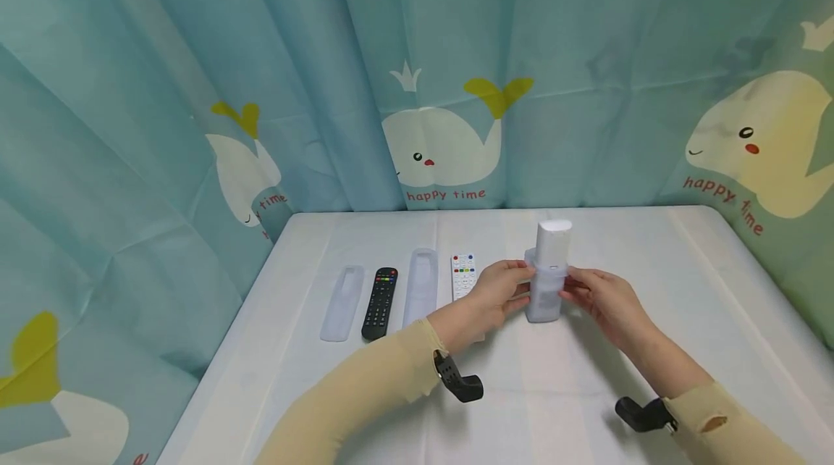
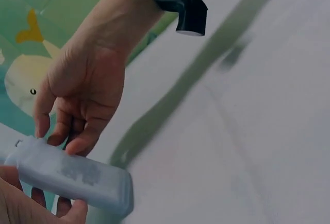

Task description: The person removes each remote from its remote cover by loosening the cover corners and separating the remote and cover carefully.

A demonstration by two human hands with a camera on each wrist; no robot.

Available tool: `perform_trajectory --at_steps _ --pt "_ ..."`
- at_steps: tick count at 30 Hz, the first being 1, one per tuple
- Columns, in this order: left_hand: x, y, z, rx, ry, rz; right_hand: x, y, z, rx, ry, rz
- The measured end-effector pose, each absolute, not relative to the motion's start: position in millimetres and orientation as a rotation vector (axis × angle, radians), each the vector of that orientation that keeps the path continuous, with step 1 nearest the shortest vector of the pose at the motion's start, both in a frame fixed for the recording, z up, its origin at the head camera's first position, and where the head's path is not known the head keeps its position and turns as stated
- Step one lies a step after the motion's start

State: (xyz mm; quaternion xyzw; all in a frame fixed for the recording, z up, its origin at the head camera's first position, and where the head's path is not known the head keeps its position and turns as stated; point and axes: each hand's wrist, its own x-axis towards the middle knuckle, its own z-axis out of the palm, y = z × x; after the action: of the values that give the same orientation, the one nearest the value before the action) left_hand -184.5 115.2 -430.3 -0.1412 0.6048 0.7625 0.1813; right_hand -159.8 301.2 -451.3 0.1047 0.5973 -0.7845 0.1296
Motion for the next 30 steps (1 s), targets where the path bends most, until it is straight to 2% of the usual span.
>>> perform_trajectory --at_steps 13,30 --pt "-193 108 -435 -0.343 1.719 2.063 -164 306 -447 0.279 1.527 -2.286" --pt "-192 106 -435 -0.396 1.686 2.090 -168 296 -441 0.328 1.612 -2.301"
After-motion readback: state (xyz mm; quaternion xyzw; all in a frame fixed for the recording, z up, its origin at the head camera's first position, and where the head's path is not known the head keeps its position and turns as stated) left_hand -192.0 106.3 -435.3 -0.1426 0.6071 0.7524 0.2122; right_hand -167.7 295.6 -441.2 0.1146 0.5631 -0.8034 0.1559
